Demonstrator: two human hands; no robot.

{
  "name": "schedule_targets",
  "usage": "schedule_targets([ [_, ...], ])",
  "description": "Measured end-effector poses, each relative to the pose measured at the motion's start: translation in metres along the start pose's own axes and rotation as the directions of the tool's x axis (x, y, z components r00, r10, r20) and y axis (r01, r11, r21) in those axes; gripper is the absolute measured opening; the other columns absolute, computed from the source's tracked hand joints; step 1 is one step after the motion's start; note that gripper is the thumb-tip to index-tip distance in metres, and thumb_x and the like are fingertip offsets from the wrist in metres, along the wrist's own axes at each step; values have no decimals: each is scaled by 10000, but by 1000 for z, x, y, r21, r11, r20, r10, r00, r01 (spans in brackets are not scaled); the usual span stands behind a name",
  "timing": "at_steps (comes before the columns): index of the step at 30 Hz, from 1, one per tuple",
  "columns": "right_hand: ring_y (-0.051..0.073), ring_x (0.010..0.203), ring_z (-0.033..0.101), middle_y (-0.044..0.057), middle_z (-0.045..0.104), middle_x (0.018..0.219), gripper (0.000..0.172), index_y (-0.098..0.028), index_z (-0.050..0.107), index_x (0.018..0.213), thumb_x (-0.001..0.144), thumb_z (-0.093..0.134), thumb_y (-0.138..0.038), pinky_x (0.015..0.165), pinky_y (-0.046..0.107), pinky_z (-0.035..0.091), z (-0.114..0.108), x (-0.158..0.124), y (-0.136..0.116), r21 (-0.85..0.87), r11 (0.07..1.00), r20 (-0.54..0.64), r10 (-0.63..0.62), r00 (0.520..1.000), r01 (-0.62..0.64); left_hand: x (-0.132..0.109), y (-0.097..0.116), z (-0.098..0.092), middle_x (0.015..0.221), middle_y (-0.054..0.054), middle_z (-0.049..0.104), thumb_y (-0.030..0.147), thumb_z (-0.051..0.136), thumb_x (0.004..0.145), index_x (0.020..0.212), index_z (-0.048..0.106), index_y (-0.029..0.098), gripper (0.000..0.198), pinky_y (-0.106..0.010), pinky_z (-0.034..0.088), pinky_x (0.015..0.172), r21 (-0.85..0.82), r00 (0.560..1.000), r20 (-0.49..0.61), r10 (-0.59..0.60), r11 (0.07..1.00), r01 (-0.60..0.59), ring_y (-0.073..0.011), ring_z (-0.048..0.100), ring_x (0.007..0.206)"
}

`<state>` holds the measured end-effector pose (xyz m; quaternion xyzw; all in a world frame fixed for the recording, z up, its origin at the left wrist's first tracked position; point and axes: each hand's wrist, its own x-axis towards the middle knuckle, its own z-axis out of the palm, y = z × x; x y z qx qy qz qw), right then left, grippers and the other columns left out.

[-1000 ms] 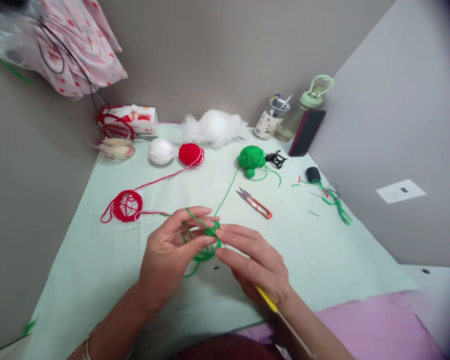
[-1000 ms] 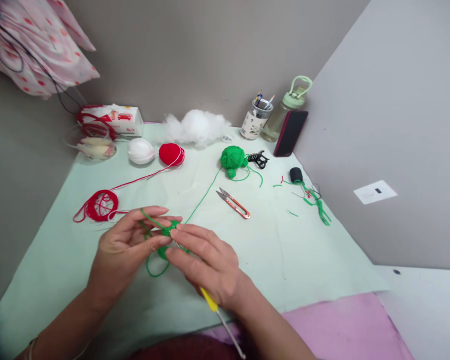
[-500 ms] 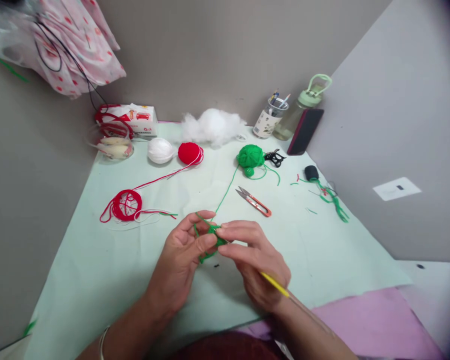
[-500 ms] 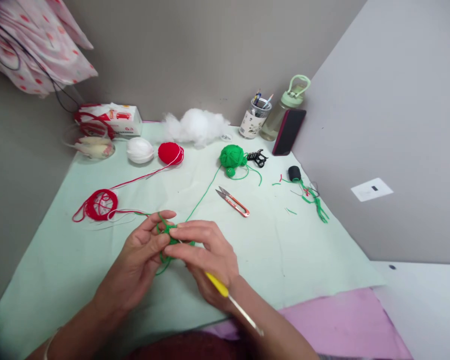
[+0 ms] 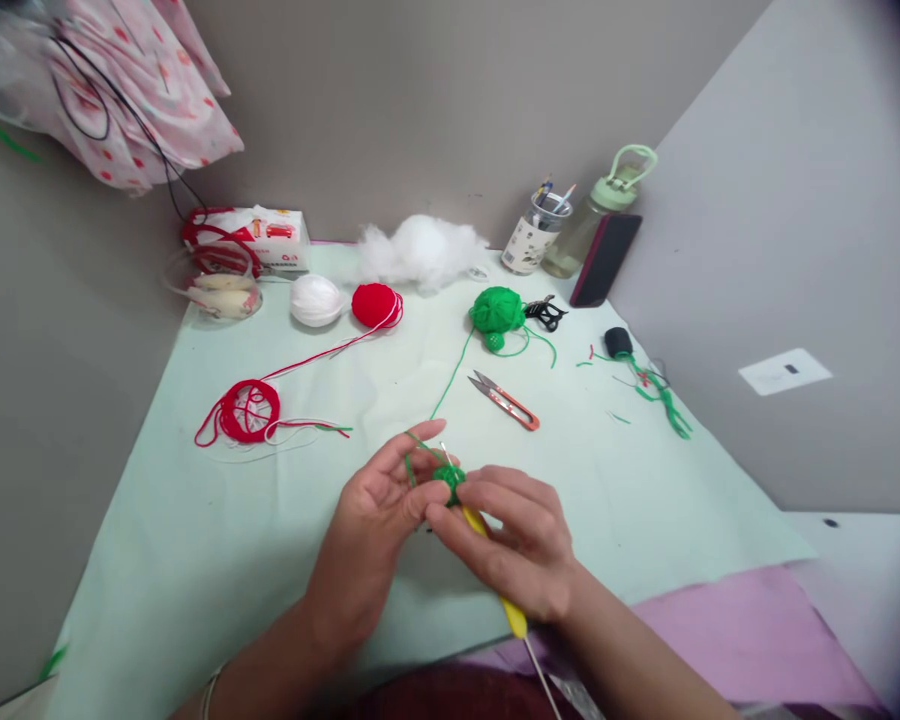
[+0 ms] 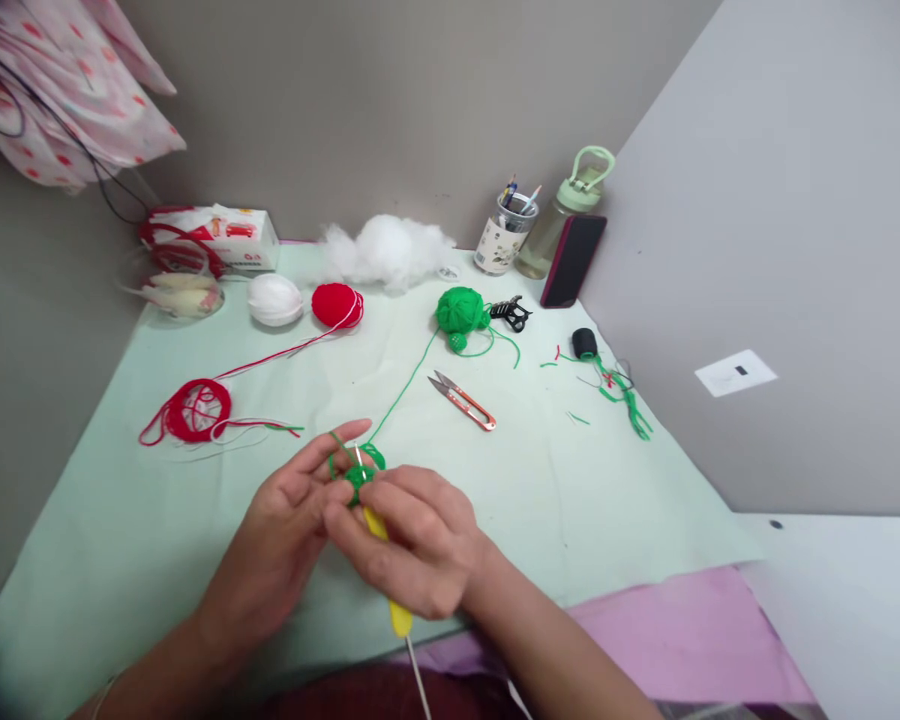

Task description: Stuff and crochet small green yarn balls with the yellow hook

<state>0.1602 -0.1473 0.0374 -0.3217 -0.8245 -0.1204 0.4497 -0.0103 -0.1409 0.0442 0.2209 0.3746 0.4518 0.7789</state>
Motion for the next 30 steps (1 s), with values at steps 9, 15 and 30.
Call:
schedule_targets([
  [9,154,1057,780,71,769,1150,365,-249,714,1361,1032,629,-114,865,237,686,-9,-6,4,313,927,73,192,979,-206,6,12,-9,1016,-29,695,364,993,692,1349,740,285,709,-269,497,818,-17,974,178,-138,990,143,-148,620,874],
  [15,198,1046,816,97,795,1262,411,-285,708,1391,1045,577,-105,732,240,707,-16,-12,7,470,839,108,254,961,-274,4,16,-7,971,-15,665,354,1023,627,1369,715,271,808,-290,463,868,2,972,164,-169,985,171,-183,626,951],
  [30,197,997,826,92,833,1169,284,-276,787,1268,1062,605,-202,800,319,713,-4,-18,1,657,671,9,450,893,-344,5,10,-2,954,11,612,230,1012,615,1401,685,293,854,-250,492,811,66,996,60,-62,996,58,-136,575,879],
])
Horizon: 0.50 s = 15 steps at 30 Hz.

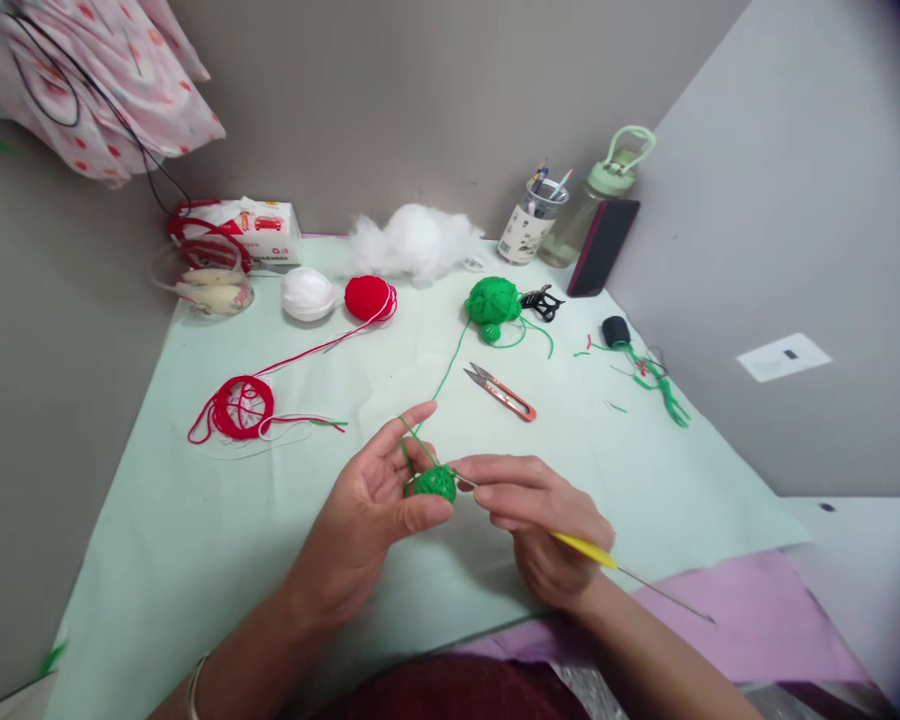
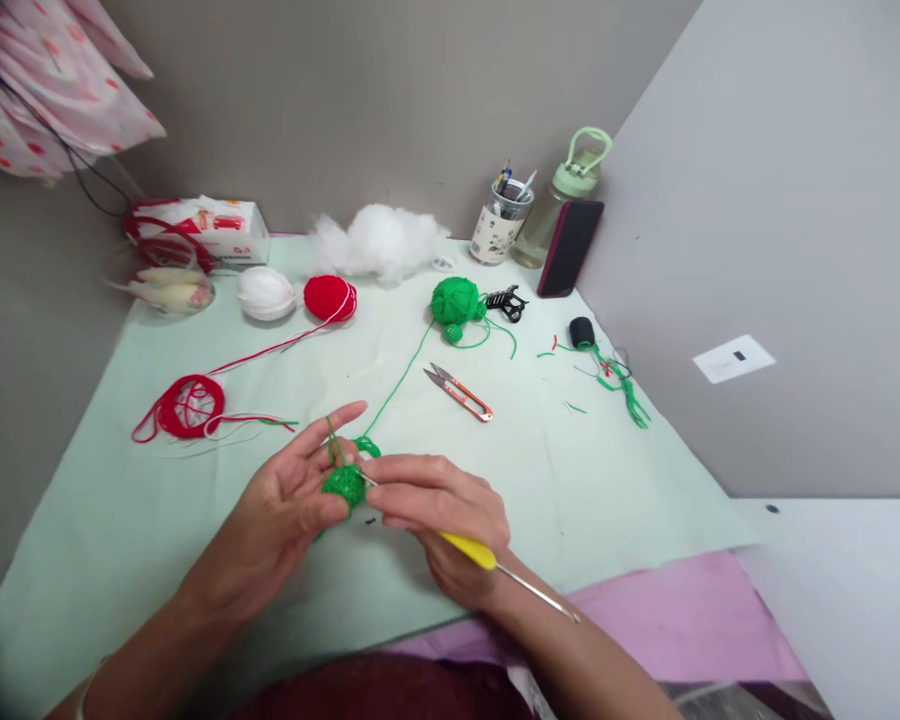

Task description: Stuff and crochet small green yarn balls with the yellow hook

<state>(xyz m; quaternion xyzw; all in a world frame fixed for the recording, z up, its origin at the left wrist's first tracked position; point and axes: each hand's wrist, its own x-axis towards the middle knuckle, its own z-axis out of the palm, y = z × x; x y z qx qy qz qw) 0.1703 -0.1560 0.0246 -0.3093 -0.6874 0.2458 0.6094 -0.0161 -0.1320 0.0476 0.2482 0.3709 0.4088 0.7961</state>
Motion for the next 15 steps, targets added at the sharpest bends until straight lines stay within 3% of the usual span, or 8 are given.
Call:
schedule_targets([
  [6,215,991,838,87,846,1149,268,-279,797,1241,1050,628,-198,811,342,721,-2,6,-1,22,1000,0,2,1000,-2,1,1,-1,949,4,605,231,995,633,1438,644,283,880,-273,504,796,87,999,1,37,996,-37,-159,585,885],
  [15,213,1082,819,84,824,1217,330,-278,755,1313,1071,566,-158,868,342,715,-15,0,-2,-54,999,117,4,993,3,4,2,-7,922,27,573,185,956,697,1415,646,300,791,-266,516,820,238,990,20,142,961,-143,-143,583,872],
])
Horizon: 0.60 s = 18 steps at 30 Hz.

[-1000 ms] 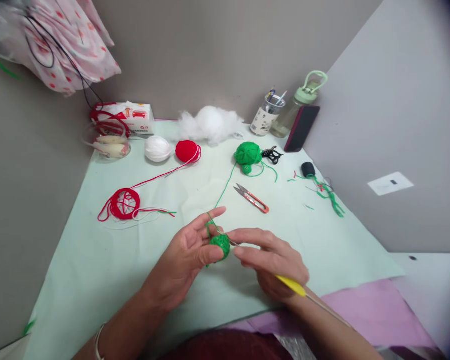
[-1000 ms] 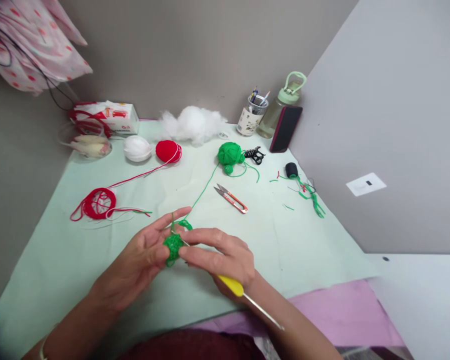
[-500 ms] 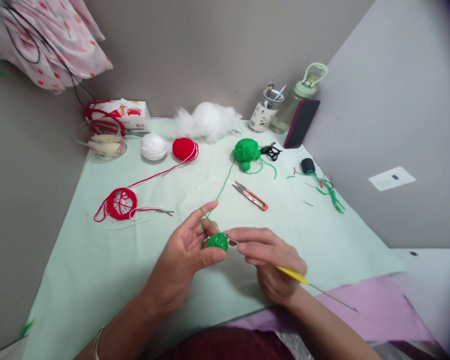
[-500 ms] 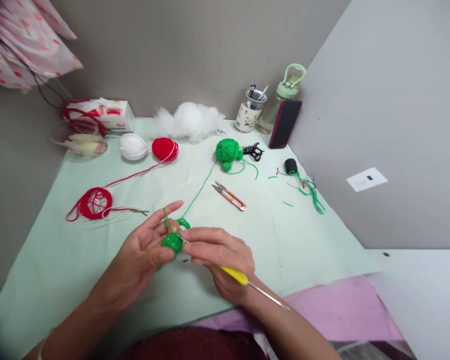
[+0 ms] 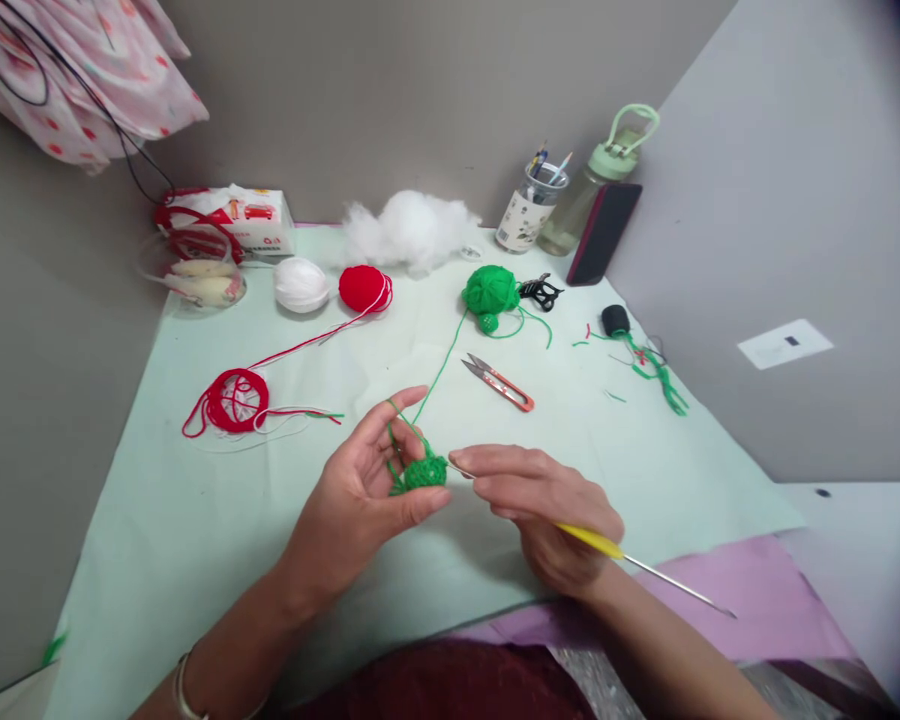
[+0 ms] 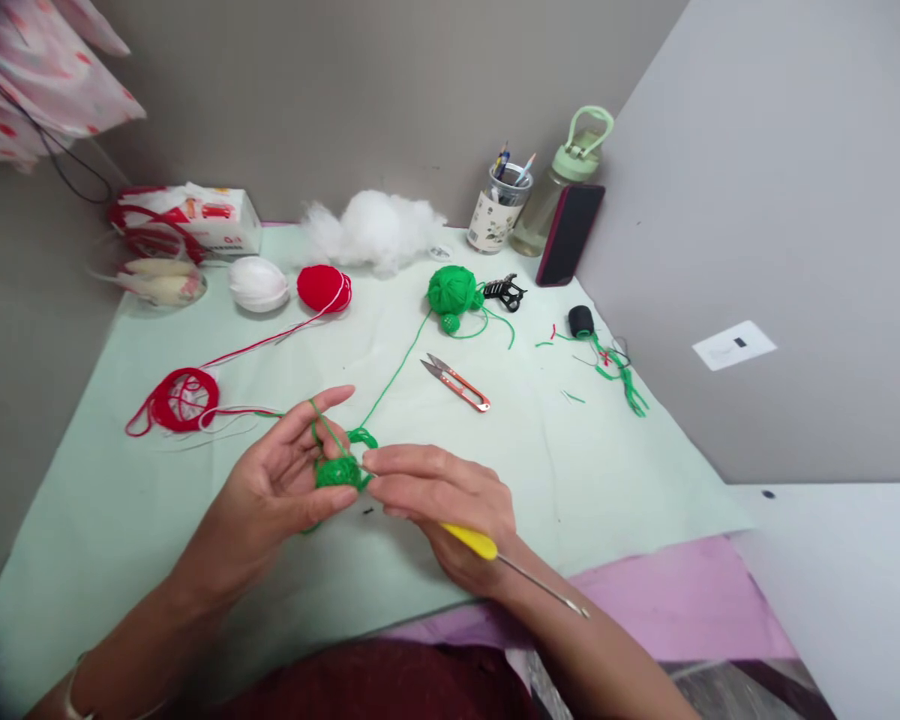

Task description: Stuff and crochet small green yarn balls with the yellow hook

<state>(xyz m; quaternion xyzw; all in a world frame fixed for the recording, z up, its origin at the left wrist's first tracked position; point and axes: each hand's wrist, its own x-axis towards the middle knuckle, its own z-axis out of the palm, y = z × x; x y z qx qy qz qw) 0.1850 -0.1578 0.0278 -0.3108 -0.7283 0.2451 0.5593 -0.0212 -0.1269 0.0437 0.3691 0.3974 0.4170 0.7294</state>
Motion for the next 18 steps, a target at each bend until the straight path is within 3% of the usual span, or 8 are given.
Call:
schedule_targets([
  [8,211,1017,833,103,846,1136,269,-231,782,1233,1043,618,-135,806,312,713,-3,5,-7,-26,1000,27,7,1000,-6,-3,0,-2,932,38,548,118,858,776,1397,647,326,687,-257,511,918,227,996,-20,88,971,-81,-131,595,909],
  [12,206,1023,828,96,852,1125,263,-222,798,1223,1026,648,-131,845,313,700,-6,3,-9,24,996,36,85,996,-86,-4,3,-4,934,19,566,81,820,774,1306,712,309,589,-279,502,973,321,991,-21,135,939,-121,-147,610,929],
  [15,214,992,827,80,864,1065,226,-237,835,1148,999,694,-140,876,339,690,-4,1,-11,107,970,-16,222,975,-219,-4,1,-3,921,22,576,81,819,759,1259,731,300,553,-287,503,984,346,987,-26,156,928,-138,-146,624,924],
  [18,207,871,825,58,866,979,126,-274,866,1017,977,751,-242,783,328,691,6,-1,-9,351,837,-102,481,871,-420,-2,-2,0,910,38,575,110,835,748,1291,701,300,591,-270,520,919,339,984,-75,162,932,-128,-137,625,903],
])
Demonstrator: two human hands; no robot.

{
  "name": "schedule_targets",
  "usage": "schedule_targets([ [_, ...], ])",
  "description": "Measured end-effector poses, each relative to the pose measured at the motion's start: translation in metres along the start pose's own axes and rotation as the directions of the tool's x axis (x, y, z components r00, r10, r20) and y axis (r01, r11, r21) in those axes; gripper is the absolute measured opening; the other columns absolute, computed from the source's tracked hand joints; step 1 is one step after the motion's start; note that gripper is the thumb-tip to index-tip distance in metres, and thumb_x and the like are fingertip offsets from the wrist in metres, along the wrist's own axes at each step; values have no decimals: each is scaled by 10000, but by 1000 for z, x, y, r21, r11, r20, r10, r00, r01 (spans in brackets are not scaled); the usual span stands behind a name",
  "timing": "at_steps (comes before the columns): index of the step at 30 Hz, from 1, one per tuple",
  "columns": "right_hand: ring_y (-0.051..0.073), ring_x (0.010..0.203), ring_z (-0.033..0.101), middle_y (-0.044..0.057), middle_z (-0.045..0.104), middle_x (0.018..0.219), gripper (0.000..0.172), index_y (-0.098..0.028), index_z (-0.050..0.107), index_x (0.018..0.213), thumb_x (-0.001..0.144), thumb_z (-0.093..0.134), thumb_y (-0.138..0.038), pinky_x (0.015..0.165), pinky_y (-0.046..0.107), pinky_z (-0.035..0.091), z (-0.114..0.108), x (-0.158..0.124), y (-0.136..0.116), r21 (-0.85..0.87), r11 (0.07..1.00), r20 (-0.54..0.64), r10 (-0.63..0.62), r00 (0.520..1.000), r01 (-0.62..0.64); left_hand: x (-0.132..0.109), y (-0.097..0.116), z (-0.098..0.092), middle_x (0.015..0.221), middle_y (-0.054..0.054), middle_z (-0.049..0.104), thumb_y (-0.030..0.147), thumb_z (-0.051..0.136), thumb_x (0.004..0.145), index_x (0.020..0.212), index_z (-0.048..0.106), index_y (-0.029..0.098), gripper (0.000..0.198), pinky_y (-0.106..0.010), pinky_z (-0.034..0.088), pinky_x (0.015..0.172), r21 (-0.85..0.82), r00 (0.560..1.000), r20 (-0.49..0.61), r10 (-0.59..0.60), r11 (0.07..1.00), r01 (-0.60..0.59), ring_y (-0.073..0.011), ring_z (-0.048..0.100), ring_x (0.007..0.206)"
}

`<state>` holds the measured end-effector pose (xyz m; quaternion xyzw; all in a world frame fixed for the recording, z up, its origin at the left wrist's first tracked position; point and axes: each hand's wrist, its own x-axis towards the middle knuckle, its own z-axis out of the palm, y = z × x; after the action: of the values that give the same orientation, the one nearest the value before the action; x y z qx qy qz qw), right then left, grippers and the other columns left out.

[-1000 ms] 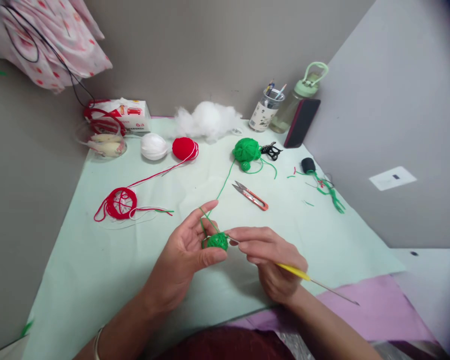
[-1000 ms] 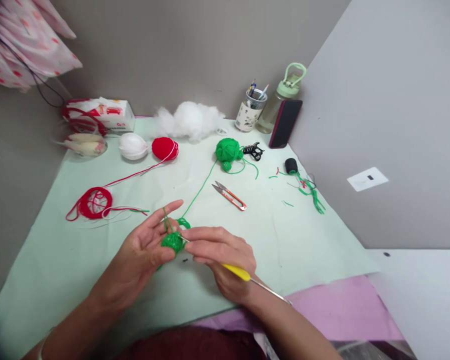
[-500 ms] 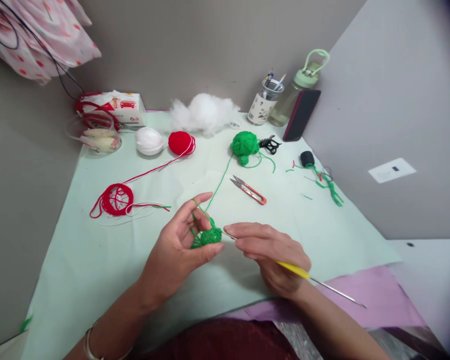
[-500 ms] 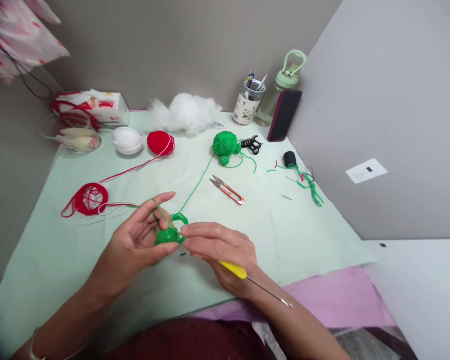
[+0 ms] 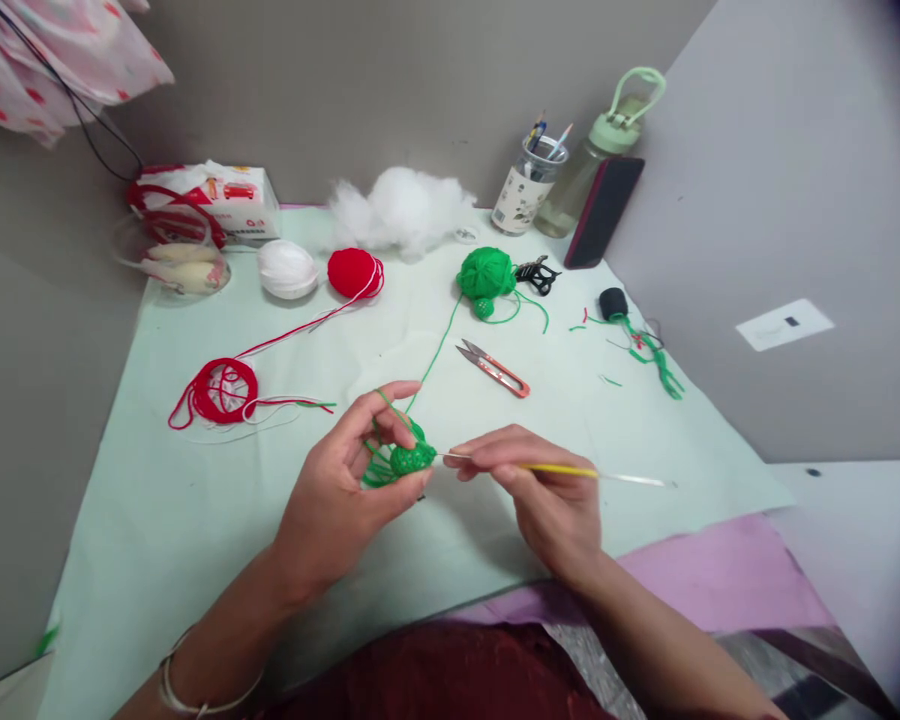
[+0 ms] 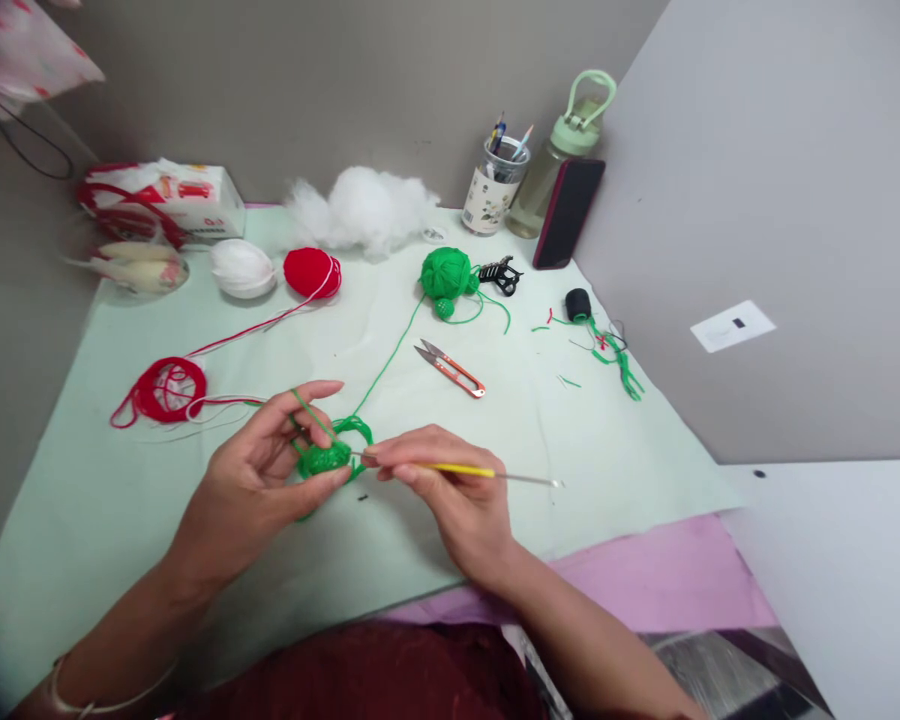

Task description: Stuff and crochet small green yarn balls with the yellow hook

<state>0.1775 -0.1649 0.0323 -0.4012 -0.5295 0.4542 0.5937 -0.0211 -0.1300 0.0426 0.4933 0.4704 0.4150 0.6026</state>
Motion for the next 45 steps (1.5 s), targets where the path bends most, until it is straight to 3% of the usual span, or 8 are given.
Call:
schedule_targets([
  [2,189,796,819,48,863,920,92,-274,868,950,945,797,-332,712,286,683,8,0,4,233,957,-57,193,980,-175,0,-2,4,896,47,579,147,866,737,1302,687,299,611,-256,520,891,-25,999,-43,4,1000,-5,-130,614,891],
  [6,107,686,784,19,846,806,172,-226,851,871,865,877,-396,667,155,638,19,3,11,553,719,44,481,876,-422,-1,-5,11,882,53,612,200,921,706,1272,690,289,618,-254,521,922,-95,998,-58,5,995,-11,-128,631,896],
  [9,82,674,774,3,837,785,197,-205,838,853,829,909,-388,655,110,616,22,3,15,642,586,121,559,820,-494,-1,-6,11,889,51,632,202,931,697,1278,677,286,639,-279,543,957,-135,999,-42,-30,991,24,-145,678,930],
  [13,72,685,778,-5,840,801,192,-206,830,884,838,905,-378,677,99,615,21,2,17,680,529,152,576,803,-508,-2,-5,10,908,41,643,231,948,693,1290,665,285,663,-315,547,1011,-146,998,-26,-61,988,57,-175,705,993],
  [26,83,719,779,13,850,856,167,-227,847,913,859,888,-380,688,120,624,21,-1,11,603,699,-7,486,874,-384,3,-8,9,887,46,600,262,970,684,1535,486,268,979,-281,551,886,-232,996,21,-84,969,86,-151,648,885],
  [33,121,725,800,25,859,852,128,-248,863,903,868,878,-370,695,178,661,23,-2,8,487,824,-120,392,912,-290,0,-7,9,901,39,587,229,949,708,1527,489,277,940,-285,557,880,-241,996,34,-84,966,90,-158,646,922],
  [42,161,735,819,38,862,860,121,-255,869,914,887,856,-372,699,239,689,17,0,7,370,896,-144,318,937,-247,-2,-2,6,898,46,587,182,901,741,1513,515,273,868,-287,549,894,-229,995,49,-88,969,97,-143,638,901],
  [45,167,739,818,35,858,872,114,-259,871,910,889,852,-370,693,252,690,15,0,4,339,912,-140,293,946,-233,0,-2,4,895,40,597,162,874,753,1485,565,269,801,-260,539,796,-255,990,71,-120,958,134,-136,619,867],
])
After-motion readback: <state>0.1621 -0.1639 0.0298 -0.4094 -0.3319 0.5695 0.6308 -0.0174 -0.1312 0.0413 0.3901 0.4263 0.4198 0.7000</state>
